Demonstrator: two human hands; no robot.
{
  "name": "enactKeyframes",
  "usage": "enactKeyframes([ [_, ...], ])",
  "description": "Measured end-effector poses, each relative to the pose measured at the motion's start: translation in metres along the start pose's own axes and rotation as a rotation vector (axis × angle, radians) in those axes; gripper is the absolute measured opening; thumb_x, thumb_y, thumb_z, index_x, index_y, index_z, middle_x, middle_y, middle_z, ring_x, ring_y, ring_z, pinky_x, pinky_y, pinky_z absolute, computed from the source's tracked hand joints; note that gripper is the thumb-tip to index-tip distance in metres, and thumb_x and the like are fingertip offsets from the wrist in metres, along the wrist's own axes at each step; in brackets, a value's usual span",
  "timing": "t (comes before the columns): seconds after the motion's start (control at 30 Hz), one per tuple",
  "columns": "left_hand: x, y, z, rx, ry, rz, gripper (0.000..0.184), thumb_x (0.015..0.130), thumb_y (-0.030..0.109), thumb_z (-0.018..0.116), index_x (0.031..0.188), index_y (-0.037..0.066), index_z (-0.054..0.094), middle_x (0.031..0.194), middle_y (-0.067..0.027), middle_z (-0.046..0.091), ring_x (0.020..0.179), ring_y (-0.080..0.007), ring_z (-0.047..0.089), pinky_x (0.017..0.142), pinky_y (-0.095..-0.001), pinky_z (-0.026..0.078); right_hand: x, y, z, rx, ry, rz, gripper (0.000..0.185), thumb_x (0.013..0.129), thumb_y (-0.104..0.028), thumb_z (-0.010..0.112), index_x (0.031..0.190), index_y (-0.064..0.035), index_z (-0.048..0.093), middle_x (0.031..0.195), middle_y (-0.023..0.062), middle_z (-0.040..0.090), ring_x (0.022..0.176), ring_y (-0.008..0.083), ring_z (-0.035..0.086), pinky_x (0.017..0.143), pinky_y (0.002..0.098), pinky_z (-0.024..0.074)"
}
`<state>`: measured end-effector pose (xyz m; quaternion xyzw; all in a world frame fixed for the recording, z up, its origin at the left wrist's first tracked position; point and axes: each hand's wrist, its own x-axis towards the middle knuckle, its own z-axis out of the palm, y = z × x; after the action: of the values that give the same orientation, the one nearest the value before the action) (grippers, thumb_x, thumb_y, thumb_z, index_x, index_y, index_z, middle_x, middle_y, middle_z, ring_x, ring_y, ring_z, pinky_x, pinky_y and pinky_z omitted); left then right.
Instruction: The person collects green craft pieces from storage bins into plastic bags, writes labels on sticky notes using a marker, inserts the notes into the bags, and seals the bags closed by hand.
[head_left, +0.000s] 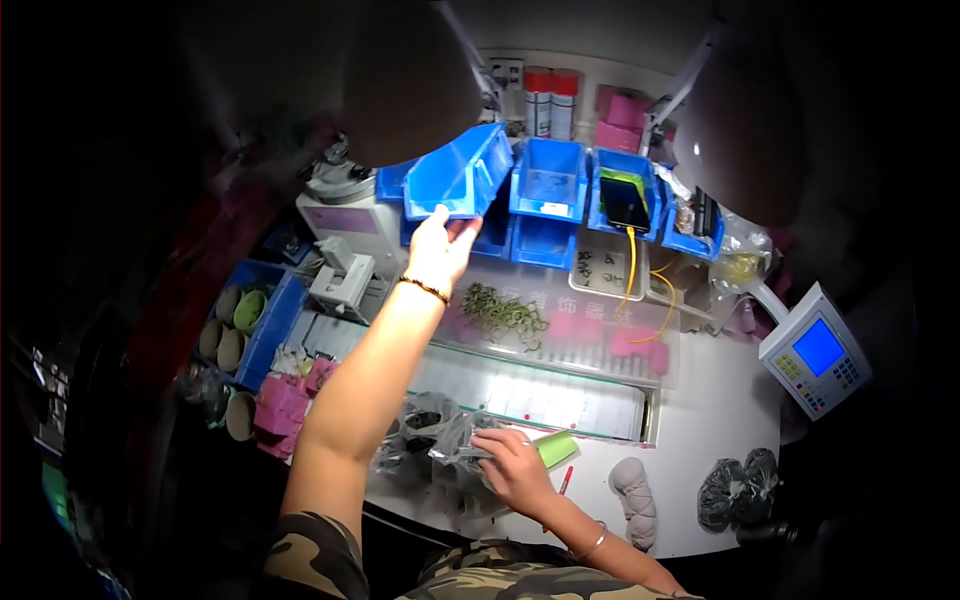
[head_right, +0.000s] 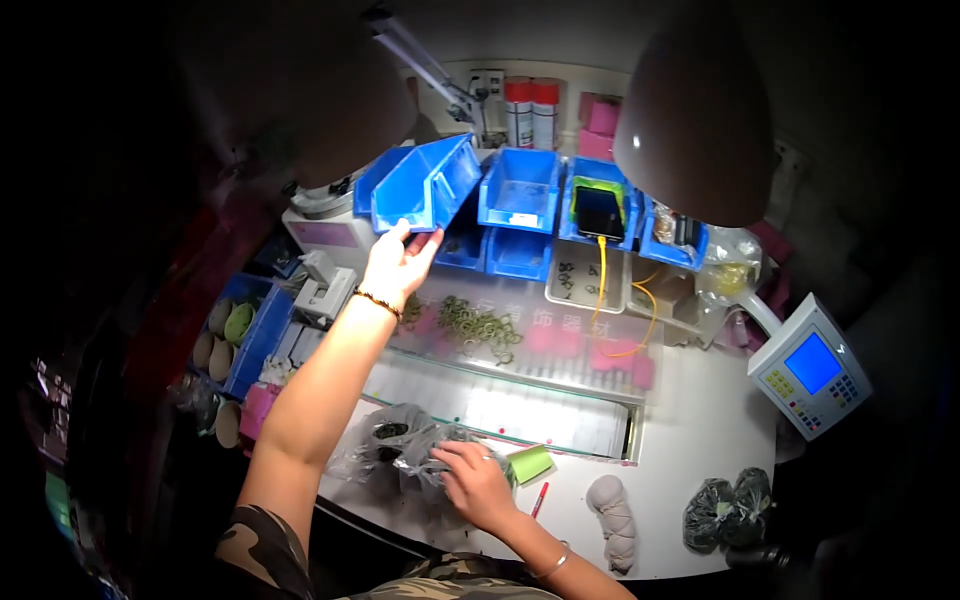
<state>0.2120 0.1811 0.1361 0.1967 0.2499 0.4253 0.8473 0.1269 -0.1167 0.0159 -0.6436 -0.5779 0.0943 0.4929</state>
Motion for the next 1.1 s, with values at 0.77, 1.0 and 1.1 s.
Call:
enactKeyframes([
  [0.77, 0.118, -0.046, -0.002, 0.402, 0.135, -0.027, 0.047, 0.097, 0.022, 0.058, 0.128, -0.008, 0.042, 0.126, -0.0204, 0.046, 0.102, -0.0403, 0.060, 0.082, -0.0487, 0.060, -0.202, 0.050, -0.028, -0.060, 0.178, 0.775, 0.024, 0.079, -0.002, 0.068, 0.102, -0.0047, 0.065, 0.096, 0.0102, 0.056, 0.080, 0.0228, 0.058, 0.066, 0.0315, 0.0519],
  [1.0, 0.114, -0.048, -0.014, 0.536, 0.157, -0.087, 0.041, 0.096, 0.025, 0.060, 0.121, -0.004, 0.048, 0.110, -0.0154, 0.050, 0.100, -0.0395, 0.060, 0.080, -0.0545, 0.060, -0.193, 0.054, -0.029, -0.030, 0.154, 0.777, 0.026, 0.080, -0.007, 0.070, 0.103, -0.0032, 0.060, 0.092, 0.0108, 0.056, 0.073, 0.0224, 0.059, 0.065, 0.0324, 0.0506],
  [1.1, 0.124, -0.040, -0.021, 0.663, 0.143, -0.147, 0.043, 0.095, 0.030, 0.062, 0.122, -0.001, 0.051, 0.105, -0.0136, 0.055, 0.097, -0.0358, 0.061, 0.080, -0.0539, 0.059, -0.187, 0.053, -0.022, -0.069, 0.077, 0.808, 0.028, 0.080, -0.013, 0.073, 0.100, -0.0030, 0.056, 0.091, 0.0109, 0.056, 0.070, 0.0229, 0.059, 0.065, 0.0336, 0.0498],
])
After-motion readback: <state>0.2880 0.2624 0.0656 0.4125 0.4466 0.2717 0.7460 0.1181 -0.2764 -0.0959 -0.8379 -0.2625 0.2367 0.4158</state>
